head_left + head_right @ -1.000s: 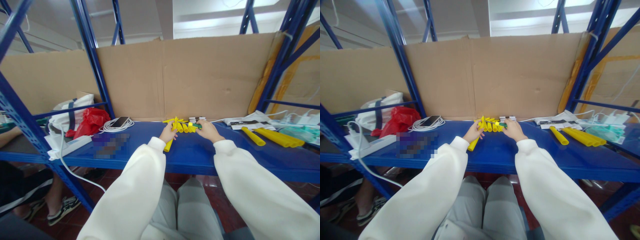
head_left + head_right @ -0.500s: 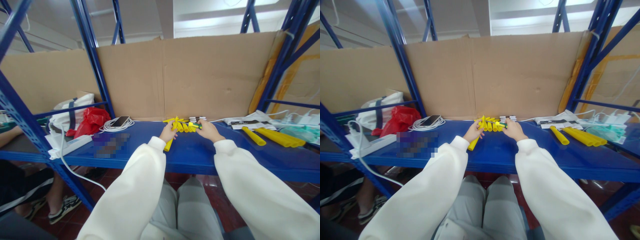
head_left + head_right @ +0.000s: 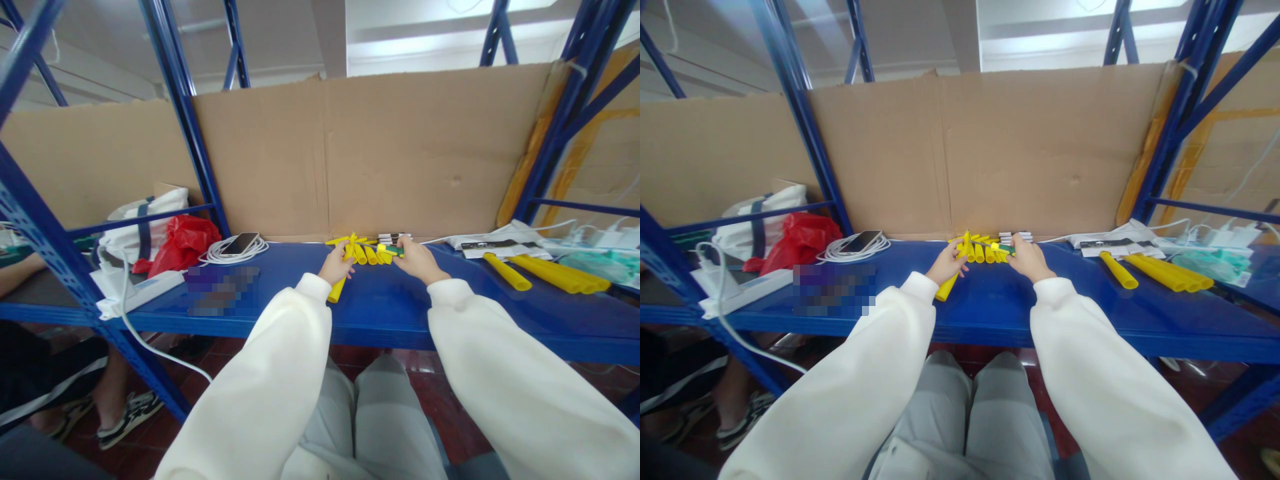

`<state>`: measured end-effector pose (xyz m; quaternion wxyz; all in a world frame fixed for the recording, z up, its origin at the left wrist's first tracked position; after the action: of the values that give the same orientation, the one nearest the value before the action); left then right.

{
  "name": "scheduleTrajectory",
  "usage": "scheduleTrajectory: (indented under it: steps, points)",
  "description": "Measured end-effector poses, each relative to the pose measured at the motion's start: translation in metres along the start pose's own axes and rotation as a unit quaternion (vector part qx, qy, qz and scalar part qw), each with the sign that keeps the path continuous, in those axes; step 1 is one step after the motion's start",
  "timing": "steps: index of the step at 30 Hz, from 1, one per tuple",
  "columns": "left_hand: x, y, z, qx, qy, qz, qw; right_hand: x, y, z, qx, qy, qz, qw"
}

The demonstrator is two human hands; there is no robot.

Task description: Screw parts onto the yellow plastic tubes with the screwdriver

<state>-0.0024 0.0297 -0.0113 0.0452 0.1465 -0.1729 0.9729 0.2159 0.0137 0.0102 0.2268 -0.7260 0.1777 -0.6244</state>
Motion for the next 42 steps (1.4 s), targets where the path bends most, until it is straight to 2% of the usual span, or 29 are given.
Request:
scheduleTrajectory:
  steps: [10,17,20,26,34,40,42]
  points:
    - [0.001,-0.001,-0.002,-0.007,0.002,-0.001,1.000,0.004,0.002,-0.004,0.017,-0.009,-0.010,1.000]
    - [0.001,-0.001,-0.001,-0.009,-0.006,-0.001,1.000,0.002,0.002,-0.001,-0.063,-0.008,-0.046,0.997]
    - [0.001,-0.001,-0.001,-0.012,-0.002,0.002,1.000,-0.001,0.000,0.002,-0.050,-0.026,-0.042,0.998]
    - [0.003,-0.002,-0.003,-0.019,0.000,0.008,1.000,-0.007,-0.005,0.008,0.031,-0.088,0.006,0.996]
    - [0.003,-0.002,-0.002,-0.019,0.000,0.005,1.000,-0.007,-0.001,0.010,-0.017,-0.061,-0.027,0.998]
    - [0.004,-0.001,-0.001,-0.020,0.006,0.009,1.000,-0.001,0.000,0.005,0.013,-0.079,-0.002,0.997]
    - [0.003,-0.002,-0.002,-0.018,0.007,0.007,1.000,0.000,0.000,0.004,0.000,-0.072,-0.008,0.997]
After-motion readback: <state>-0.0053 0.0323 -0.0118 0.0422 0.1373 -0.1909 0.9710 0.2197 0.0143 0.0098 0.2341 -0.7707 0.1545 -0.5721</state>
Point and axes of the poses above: each hand's wrist, its own y-axis away from the middle knuckle, its own x-axis out of the back of the hand, z = x × y, the point moved 2 cm from there along -y, towards the middle knuckle, and after that the axes turned 4 degrees about -x, right-handed, at the moved point
